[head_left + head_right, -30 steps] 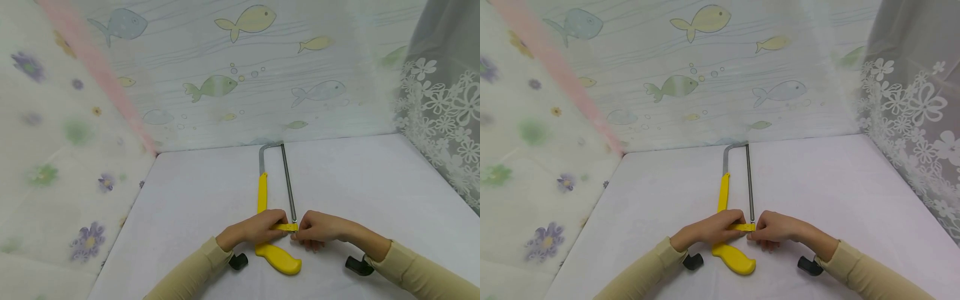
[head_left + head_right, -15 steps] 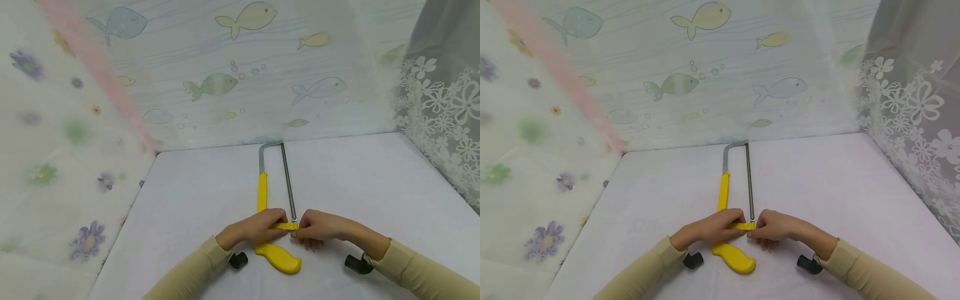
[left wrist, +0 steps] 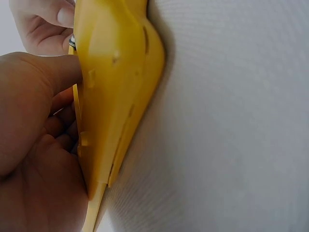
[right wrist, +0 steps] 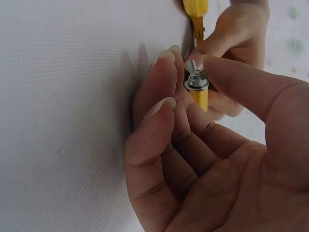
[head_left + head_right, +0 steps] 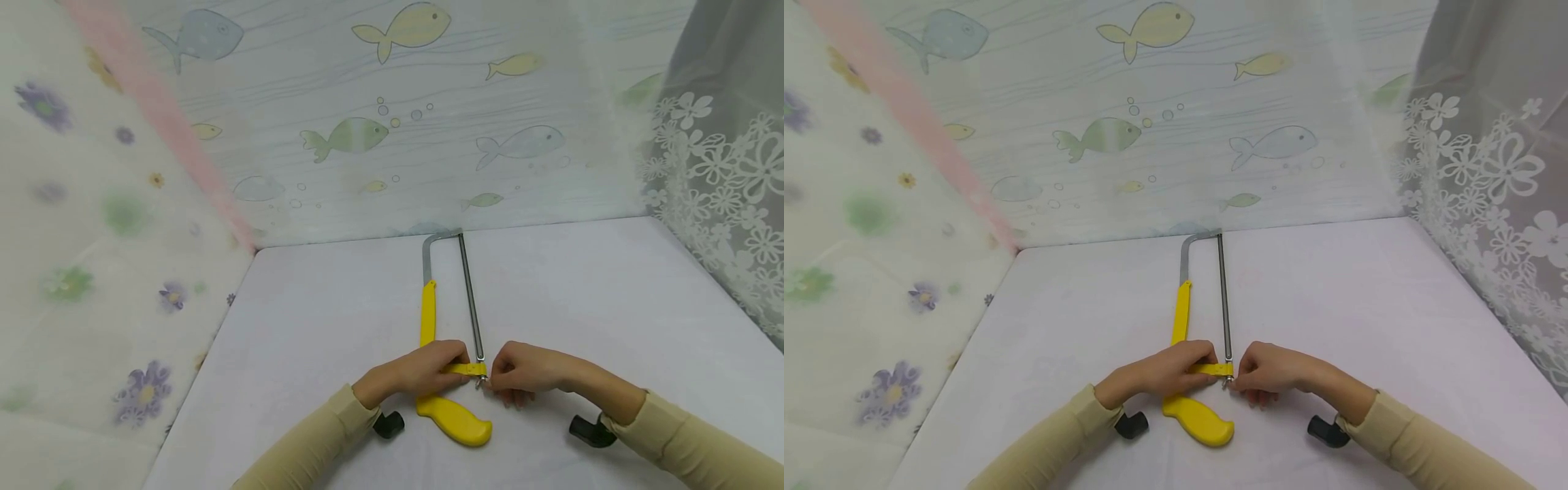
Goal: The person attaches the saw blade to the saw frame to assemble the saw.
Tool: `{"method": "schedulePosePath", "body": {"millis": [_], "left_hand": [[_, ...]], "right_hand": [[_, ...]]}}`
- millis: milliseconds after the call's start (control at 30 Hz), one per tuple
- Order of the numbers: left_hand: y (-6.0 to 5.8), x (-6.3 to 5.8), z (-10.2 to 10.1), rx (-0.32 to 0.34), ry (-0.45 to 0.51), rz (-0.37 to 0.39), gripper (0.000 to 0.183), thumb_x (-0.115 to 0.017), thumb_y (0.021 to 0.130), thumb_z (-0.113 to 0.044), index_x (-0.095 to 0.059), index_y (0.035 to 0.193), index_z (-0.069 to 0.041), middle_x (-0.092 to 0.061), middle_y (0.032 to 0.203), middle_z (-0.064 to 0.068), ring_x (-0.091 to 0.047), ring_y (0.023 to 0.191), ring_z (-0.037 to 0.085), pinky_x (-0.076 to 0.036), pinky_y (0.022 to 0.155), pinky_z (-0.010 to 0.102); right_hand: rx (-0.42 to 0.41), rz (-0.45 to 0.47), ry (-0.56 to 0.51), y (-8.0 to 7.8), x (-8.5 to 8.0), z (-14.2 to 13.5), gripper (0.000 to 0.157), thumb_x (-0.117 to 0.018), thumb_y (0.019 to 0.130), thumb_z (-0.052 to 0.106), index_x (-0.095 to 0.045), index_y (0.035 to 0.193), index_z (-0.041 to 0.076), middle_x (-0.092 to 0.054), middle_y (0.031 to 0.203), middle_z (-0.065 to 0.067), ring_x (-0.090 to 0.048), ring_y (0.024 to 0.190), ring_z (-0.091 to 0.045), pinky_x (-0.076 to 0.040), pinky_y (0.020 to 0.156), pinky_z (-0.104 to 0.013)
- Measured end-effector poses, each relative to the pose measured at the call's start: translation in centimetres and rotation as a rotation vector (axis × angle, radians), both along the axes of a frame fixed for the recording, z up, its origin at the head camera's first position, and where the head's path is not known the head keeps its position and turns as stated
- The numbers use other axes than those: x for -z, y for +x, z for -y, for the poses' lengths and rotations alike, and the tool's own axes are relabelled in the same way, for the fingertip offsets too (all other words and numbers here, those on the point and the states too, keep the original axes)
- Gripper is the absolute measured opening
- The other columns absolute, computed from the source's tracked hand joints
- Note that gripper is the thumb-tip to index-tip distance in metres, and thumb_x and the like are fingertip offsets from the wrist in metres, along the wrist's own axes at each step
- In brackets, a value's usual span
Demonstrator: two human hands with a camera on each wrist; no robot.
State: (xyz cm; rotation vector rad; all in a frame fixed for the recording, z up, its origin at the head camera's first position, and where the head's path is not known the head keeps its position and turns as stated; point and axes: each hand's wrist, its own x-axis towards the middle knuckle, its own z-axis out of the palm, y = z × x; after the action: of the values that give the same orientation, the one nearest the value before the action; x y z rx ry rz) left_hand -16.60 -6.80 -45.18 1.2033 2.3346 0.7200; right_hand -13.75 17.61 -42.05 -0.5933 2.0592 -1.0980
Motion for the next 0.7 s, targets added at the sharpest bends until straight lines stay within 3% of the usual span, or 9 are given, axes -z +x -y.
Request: {"method": "schedulePosePath", "body": {"millis": [333, 700], "left_hand": [[-0.6, 0.0, 0.4, 0.011, 0.004, 0.002, 0.009, -0.065, 0.103, -0.019, -0.059, 0.107, -0.013, -0.058, 0.097, -0.009, -0.05, 0.083, 0.004, -0.044, 0.076, 0.014], [-1.3, 0.1, 0.8, 0.024, 0.005, 0.006, 0.01, -0.064, 0.103, -0.019, -0.059, 0.108, -0.013, -0.059, 0.097, -0.008, -0.05, 0.082, 0.003, -0.044, 0.075, 0.014]], "right_hand": [[0.013, 0.01, -0.041, -0.3, 0.3, 0.2, 0.022, -0.067, 0.097, 0.013, -0.066, 0.079, 0.0, -0.059, 0.062, -0.003, -0.052, 0.052, -0.014, -0.039, 0.048, -0.023], [0.008, 0.037, -0.063, -0.7, 0.5, 0.9, 0.024, -0.07, 0.096, 0.017, -0.07, 0.079, 0.0, -0.063, 0.062, -0.006, -0.055, 0.052, -0.014, -0.04, 0.048, -0.022]]}}
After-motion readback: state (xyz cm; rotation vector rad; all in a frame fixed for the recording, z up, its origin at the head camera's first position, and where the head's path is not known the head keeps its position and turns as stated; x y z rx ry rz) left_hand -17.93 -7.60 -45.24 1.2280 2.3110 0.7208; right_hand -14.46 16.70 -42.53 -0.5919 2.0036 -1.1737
